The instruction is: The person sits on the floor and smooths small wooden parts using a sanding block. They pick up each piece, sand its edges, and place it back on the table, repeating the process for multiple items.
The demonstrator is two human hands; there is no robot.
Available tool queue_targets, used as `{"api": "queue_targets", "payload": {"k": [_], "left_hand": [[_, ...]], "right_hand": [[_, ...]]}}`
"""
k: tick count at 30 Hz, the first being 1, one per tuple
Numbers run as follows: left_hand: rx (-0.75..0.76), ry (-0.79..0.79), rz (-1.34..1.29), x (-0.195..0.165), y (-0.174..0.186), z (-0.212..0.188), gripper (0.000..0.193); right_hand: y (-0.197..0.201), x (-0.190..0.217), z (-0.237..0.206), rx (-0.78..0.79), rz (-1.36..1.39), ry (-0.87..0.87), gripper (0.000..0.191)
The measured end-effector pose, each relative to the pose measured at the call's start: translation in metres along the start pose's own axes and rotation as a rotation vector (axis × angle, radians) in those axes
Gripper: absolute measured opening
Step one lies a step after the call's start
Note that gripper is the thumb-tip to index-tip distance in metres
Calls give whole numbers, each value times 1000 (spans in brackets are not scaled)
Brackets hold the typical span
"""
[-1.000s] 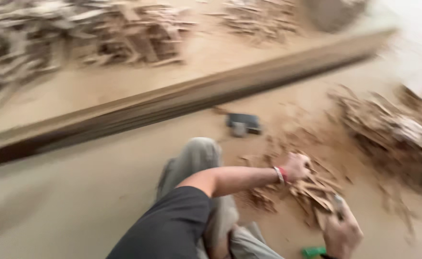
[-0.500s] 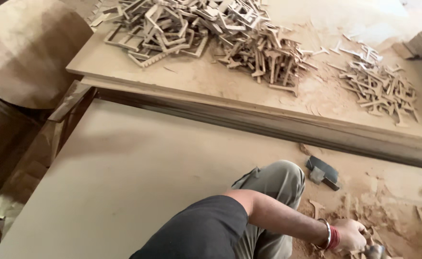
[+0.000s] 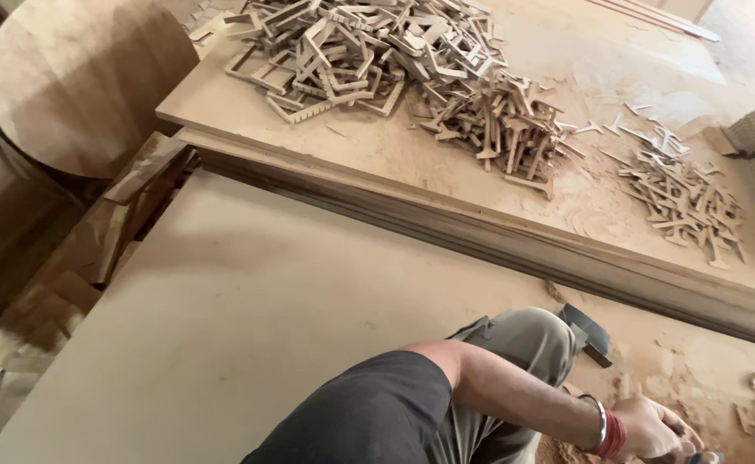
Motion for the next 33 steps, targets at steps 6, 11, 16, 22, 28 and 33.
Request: {"api": "queue_targets", "payload": {"k": [6,11,16,22,28,33], "left_hand": [[102,97,-117,-8,-12,2,17],[185,66,-51,-9,-24,25,17],[203,121,4,24,-35,67,25],[360,228,-292,66,-56,119,11],[270,493,-143,106,-58,155,16],[388,554,-270,126,-58,174,18]], "right_hand": [[18,-18,6,-69,5,21,38],[47,-26,-13,-274,18,126,40],[91,-14,-57,-448,94,323,42],[64,-35,-56,-303,-39,497,45],[64,-69,-24,-194,12,109,46],[48,-76,-18,-224,-33,314,48]]}}
Point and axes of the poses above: each hand's wrist, its own z-axis towards the middle knuckle, its own y-axis out of the back of the hand, x = y × z, the point moved 3 cm from there along z, towards the middle knuckle, and after that the axes turned 11 degrees about y, right-handed, at the moved point
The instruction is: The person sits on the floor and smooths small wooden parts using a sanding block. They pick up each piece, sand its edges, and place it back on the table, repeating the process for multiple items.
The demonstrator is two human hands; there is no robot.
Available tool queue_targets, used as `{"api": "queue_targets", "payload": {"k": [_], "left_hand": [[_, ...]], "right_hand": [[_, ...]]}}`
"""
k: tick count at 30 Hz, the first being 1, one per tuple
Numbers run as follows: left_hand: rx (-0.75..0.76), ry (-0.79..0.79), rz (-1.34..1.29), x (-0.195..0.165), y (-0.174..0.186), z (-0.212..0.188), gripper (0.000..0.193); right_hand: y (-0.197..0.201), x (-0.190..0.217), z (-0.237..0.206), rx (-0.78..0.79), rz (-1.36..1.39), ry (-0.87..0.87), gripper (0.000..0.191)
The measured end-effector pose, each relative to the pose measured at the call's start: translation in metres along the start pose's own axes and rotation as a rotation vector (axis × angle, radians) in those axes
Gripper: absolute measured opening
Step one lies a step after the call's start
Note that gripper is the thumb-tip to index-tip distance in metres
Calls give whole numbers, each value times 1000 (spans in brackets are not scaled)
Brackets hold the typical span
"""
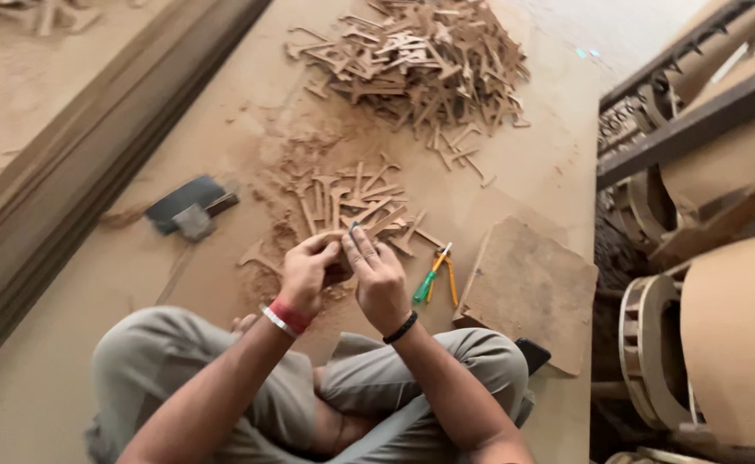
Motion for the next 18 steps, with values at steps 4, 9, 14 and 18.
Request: {"api": "queue_targets", "payload": {"k": [4,9,14,18], "left_hand": [[-57,-27,41,11,17,15,17],[-144,-17,28,21,43,29,19],[-164,44,-2,29,64,24,23],[-178,86,6,33,60,26,24]], "right_hand": [[-13,-35,0,36,-52,-307,51],[-29,-23,-3,78,70,-43,49],[-39,-35,-13,72,70,-126,56],[-40,-33,-18,143,73,-89,60]]}}
Point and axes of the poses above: each hand's wrist, its own z-axis towards the middle knuckle, its own y-axis out of the back of the hand, x = y × z, the point moved 3 cm from there along z, towards the middle knuckle, and after that the axes turned 11 degrees about y, right-handed, at the moved point
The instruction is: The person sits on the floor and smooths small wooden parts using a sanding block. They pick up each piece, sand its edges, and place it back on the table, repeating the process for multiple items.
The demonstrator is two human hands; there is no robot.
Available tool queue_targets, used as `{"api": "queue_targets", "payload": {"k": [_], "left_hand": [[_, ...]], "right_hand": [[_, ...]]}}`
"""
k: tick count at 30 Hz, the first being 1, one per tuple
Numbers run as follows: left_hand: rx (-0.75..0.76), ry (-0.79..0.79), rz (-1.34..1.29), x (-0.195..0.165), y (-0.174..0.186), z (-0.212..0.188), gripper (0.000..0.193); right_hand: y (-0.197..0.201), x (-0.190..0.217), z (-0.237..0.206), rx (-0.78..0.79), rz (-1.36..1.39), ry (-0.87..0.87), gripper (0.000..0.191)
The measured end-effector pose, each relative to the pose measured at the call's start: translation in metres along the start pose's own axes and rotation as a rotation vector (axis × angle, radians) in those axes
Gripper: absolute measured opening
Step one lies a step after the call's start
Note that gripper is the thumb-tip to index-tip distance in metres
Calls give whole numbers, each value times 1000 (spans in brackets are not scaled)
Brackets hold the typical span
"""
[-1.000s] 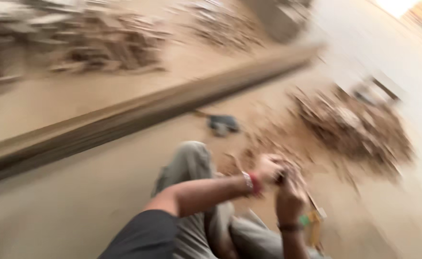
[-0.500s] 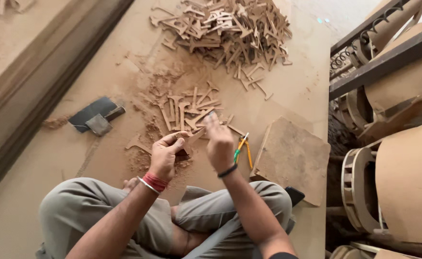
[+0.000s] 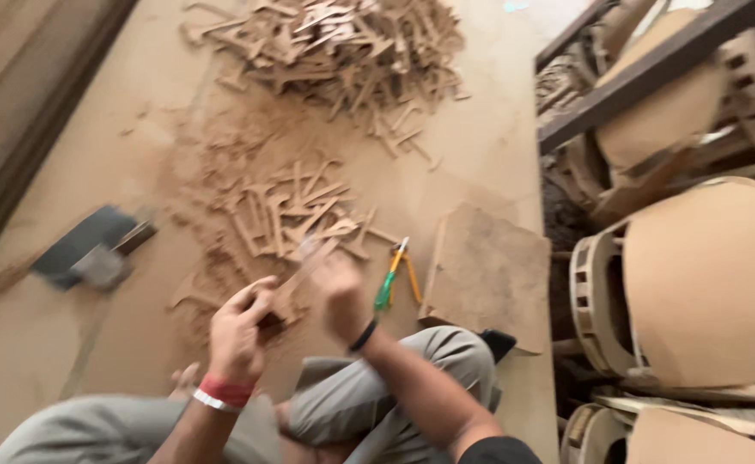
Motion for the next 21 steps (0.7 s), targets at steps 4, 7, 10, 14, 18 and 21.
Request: {"api": "queue_targets", "payload": {"k": [4,7,10,14,18,21], "left_hand": [[-5,81,-66,-5,-1,0,26],[13,59,-40,-4,3,-4,27],[5,32,-27,-1,5,-2,28],[-38,67,-87,-2,10,2,29],[-30,70,-26,-3,11,2,29],[-12,58,-37,-2,11,4,29]], "right_hand": [[5,4,7,-19,35,128,49],[10,-6,15,-80,-50,-96,48],[5,-4,16,-21,-21,-118,49],[-6,16,6,-4,126,111,45],[-15,-14,6,-53,9,-124,51],[-15,-15,5,-59,-21,-172,50]]}}
Point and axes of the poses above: each hand's wrist, its own z-axis towards the middle knuckle, its own y-axis out of the back of the hand, x = y × z, the point moved 3 cm from there along z, towards the middle knuckle, and after that the axes turned 11 degrees about y, right-handed, at the moved point
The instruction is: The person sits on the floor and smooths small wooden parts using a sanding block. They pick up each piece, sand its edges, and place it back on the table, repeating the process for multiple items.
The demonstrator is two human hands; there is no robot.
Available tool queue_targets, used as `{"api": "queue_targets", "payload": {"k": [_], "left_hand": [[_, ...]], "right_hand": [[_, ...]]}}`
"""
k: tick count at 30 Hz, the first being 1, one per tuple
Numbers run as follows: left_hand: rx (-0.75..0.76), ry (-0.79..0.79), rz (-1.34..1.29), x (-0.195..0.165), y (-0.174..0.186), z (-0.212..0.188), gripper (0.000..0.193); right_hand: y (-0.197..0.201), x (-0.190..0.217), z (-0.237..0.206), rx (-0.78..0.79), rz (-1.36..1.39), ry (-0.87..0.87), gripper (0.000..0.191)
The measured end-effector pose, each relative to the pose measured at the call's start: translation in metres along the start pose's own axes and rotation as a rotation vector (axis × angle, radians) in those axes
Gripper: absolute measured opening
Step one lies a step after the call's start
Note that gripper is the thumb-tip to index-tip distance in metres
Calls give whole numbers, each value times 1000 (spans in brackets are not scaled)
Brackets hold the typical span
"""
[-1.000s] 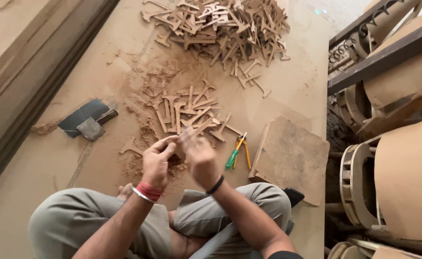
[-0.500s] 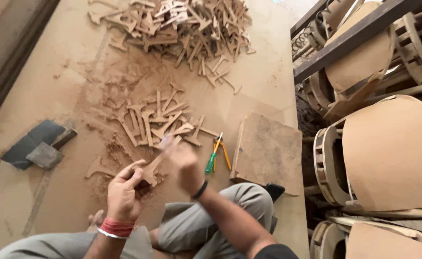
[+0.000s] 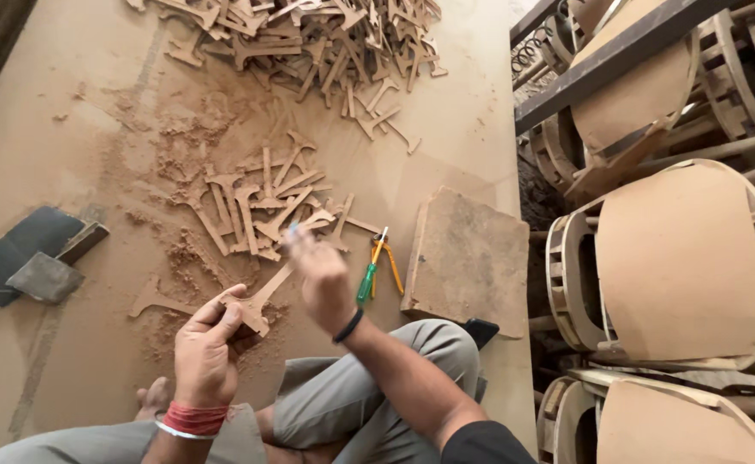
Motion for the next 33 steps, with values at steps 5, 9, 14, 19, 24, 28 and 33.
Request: {"api": "queue_targets", "payload": {"k": [5,9,14,19,24,28,33], "left_hand": [[-23,47,-33,0,4,2,29],[-48,-2,22,-1,2,0,29],[-46,39,-64,-5,0,-1,32],[-10,-16,-76,-8,-1,-2,33],[66,-124,-88,-10,-6,-3,31],[21,-64,-61,-11,-5,-7,28],[67,-78,-69,-11,-9,-13,26]], "right_hand": [[-4,16,-5,147,233,218,44],[-5,0,-2,66,64,-15,50],[-6,19,2,58,142,222,47],[-7,11,5,1,72,80,57],[-12,12,-1,-28,88,98,50],[-7,30,5,-9,82,265,46],[1,17,11,-89,-112,13,52]]}}
Point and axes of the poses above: each hand's wrist, its own z-axis towards the middle knuckle, its own y-axis out of the back of the hand, x = y × z, the point moved 3 cm from there along z, towards the middle knuckle, and after that the axes turned 11 degrees about y, right-handed, at the moved point
